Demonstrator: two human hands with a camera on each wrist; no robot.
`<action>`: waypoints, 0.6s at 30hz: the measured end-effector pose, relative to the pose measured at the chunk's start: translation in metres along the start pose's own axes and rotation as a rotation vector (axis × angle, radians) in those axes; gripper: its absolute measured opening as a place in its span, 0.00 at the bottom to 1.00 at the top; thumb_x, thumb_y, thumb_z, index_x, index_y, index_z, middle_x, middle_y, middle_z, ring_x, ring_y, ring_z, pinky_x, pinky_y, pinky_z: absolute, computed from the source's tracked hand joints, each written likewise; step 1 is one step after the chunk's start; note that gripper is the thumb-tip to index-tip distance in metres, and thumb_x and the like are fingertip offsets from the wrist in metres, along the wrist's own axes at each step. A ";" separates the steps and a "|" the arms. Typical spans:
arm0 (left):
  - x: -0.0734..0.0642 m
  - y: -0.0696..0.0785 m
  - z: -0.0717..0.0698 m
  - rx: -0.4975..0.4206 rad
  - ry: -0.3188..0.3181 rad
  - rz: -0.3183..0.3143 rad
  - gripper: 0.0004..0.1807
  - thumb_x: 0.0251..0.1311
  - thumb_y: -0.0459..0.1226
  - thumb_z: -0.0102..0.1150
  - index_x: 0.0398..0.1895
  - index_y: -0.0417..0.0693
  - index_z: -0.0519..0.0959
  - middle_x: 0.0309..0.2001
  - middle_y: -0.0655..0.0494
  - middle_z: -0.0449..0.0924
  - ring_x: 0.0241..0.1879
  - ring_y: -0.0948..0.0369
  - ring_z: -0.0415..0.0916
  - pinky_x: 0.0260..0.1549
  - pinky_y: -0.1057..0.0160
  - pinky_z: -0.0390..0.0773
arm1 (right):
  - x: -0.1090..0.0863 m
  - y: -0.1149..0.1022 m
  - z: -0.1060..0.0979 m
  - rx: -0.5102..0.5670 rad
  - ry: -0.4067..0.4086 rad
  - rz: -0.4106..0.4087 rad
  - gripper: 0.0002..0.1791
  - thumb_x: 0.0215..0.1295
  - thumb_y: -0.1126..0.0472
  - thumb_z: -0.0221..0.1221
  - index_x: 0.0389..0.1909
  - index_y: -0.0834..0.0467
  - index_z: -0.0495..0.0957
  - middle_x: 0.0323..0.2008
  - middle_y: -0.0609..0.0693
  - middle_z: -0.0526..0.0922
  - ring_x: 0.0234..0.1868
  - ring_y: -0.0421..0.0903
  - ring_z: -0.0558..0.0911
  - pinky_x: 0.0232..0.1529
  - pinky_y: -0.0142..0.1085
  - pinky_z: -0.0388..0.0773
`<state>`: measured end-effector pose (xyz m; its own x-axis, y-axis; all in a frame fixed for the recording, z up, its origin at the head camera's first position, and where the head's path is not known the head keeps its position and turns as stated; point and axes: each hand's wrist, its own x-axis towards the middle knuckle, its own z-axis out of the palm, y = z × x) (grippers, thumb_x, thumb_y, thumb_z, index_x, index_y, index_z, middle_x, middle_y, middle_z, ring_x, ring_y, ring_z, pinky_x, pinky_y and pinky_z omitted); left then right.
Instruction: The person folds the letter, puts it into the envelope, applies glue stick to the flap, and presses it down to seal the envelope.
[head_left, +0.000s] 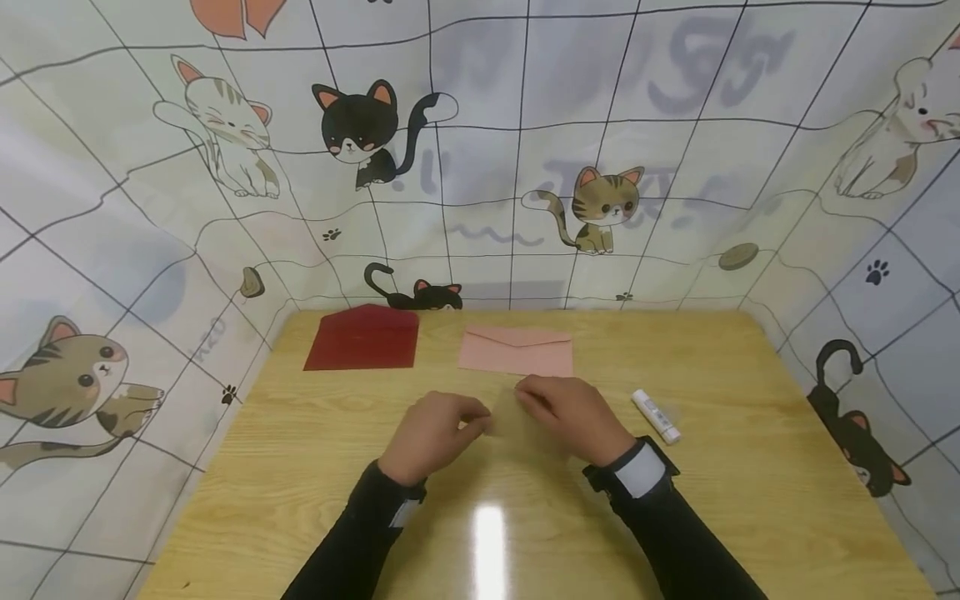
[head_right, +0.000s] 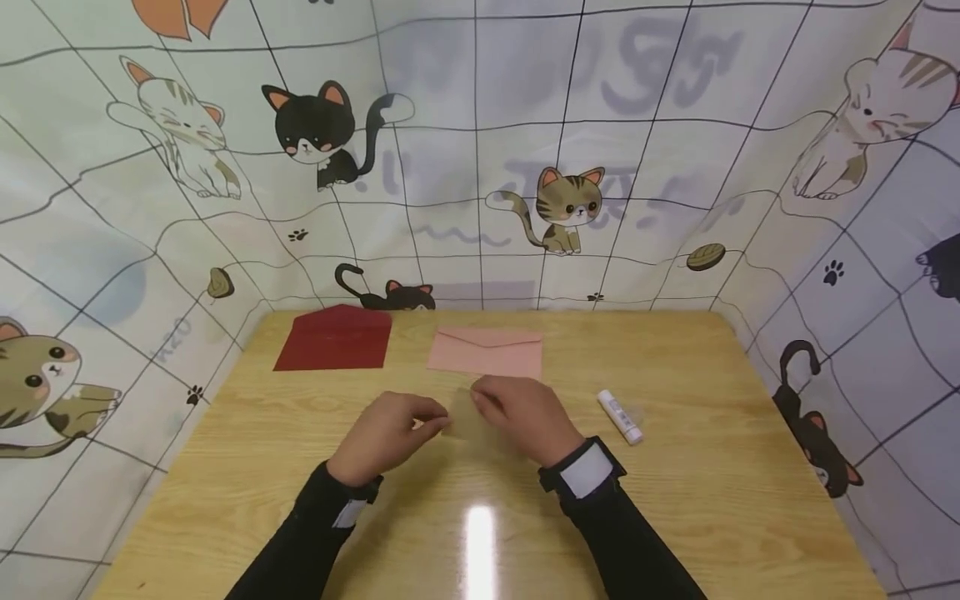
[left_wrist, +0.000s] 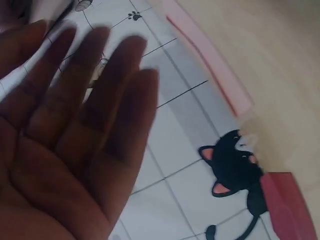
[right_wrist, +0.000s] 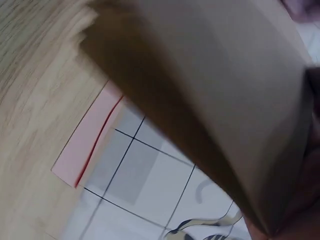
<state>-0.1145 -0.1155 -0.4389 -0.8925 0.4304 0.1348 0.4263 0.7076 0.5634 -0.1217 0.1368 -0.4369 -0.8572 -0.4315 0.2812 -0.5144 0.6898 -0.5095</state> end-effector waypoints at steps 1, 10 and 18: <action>0.001 0.002 0.000 0.018 -0.008 0.015 0.12 0.79 0.44 0.70 0.58 0.53 0.93 0.51 0.57 0.97 0.51 0.58 0.94 0.52 0.53 0.92 | 0.001 -0.002 0.001 -0.047 -0.026 -0.032 0.09 0.87 0.56 0.62 0.51 0.50 0.91 0.38 0.42 0.92 0.33 0.35 0.80 0.37 0.35 0.80; 0.008 0.014 0.003 0.069 0.182 0.194 0.02 0.74 0.39 0.74 0.41 0.51 0.91 0.35 0.61 0.94 0.33 0.66 0.86 0.38 0.68 0.85 | 0.003 -0.013 0.011 -0.185 0.012 -0.175 0.06 0.81 0.55 0.68 0.45 0.49 0.93 0.31 0.41 0.90 0.28 0.32 0.77 0.30 0.29 0.77; -0.003 -0.006 -0.009 0.114 0.390 0.192 0.07 0.66 0.30 0.80 0.37 0.52 0.91 0.34 0.58 0.95 0.34 0.61 0.92 0.37 0.59 0.91 | -0.005 -0.002 -0.003 -0.145 0.003 -0.128 0.05 0.81 0.57 0.69 0.44 0.46 0.92 0.32 0.37 0.89 0.28 0.29 0.74 0.32 0.29 0.75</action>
<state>-0.1156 -0.1260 -0.4352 -0.7749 0.3322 0.5377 0.5839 0.7018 0.4080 -0.1159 0.1394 -0.4343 -0.7844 -0.5195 0.3390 -0.6175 0.7061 -0.3466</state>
